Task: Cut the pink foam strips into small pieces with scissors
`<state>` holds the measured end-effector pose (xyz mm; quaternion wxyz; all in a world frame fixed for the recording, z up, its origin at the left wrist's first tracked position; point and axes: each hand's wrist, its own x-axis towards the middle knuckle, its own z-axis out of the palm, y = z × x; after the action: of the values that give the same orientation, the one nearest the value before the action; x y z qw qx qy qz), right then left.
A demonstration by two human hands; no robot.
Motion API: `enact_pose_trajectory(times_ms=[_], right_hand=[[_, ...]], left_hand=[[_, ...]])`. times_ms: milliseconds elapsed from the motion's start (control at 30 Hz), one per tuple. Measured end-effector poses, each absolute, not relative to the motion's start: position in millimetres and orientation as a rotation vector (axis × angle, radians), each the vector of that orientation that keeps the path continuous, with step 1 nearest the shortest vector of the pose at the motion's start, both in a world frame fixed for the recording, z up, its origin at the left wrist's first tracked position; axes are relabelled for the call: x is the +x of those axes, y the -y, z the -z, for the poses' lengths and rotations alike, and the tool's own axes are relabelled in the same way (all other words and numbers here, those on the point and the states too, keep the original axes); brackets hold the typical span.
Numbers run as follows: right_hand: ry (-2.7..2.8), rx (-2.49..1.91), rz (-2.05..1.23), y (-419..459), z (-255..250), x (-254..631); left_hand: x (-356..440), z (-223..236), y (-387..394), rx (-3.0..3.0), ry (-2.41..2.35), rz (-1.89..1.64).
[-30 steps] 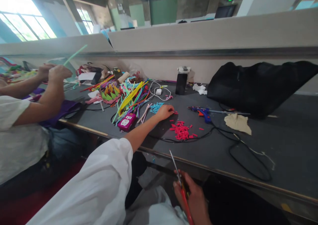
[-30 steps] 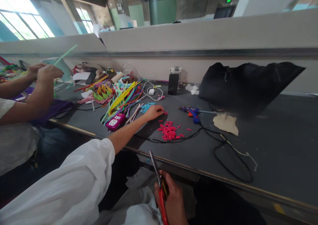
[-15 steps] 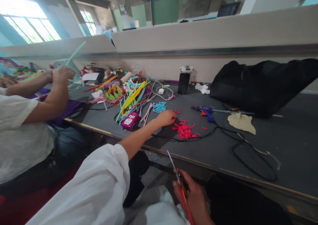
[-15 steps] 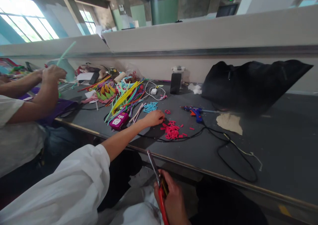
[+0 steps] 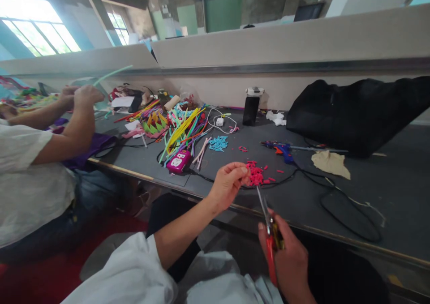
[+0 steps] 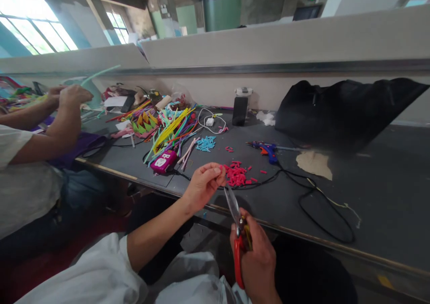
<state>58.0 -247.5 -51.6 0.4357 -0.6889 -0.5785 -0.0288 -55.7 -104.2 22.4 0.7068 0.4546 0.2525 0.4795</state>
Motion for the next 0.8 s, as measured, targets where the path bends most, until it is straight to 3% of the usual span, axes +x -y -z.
enact_pose_trajectory(times_ms=[233,800], right_hand=[[1.461,-1.682,0.161,240.3,43.3,61.0],[1.577,-1.718,0.211,241.1,63.1,63.1]], left_hand=[[-58.0,-32.4,137.9,0.678,-0.501,-1.086],[-53.6,-22.0,149.2,0.623,-0.505,-1.164]])
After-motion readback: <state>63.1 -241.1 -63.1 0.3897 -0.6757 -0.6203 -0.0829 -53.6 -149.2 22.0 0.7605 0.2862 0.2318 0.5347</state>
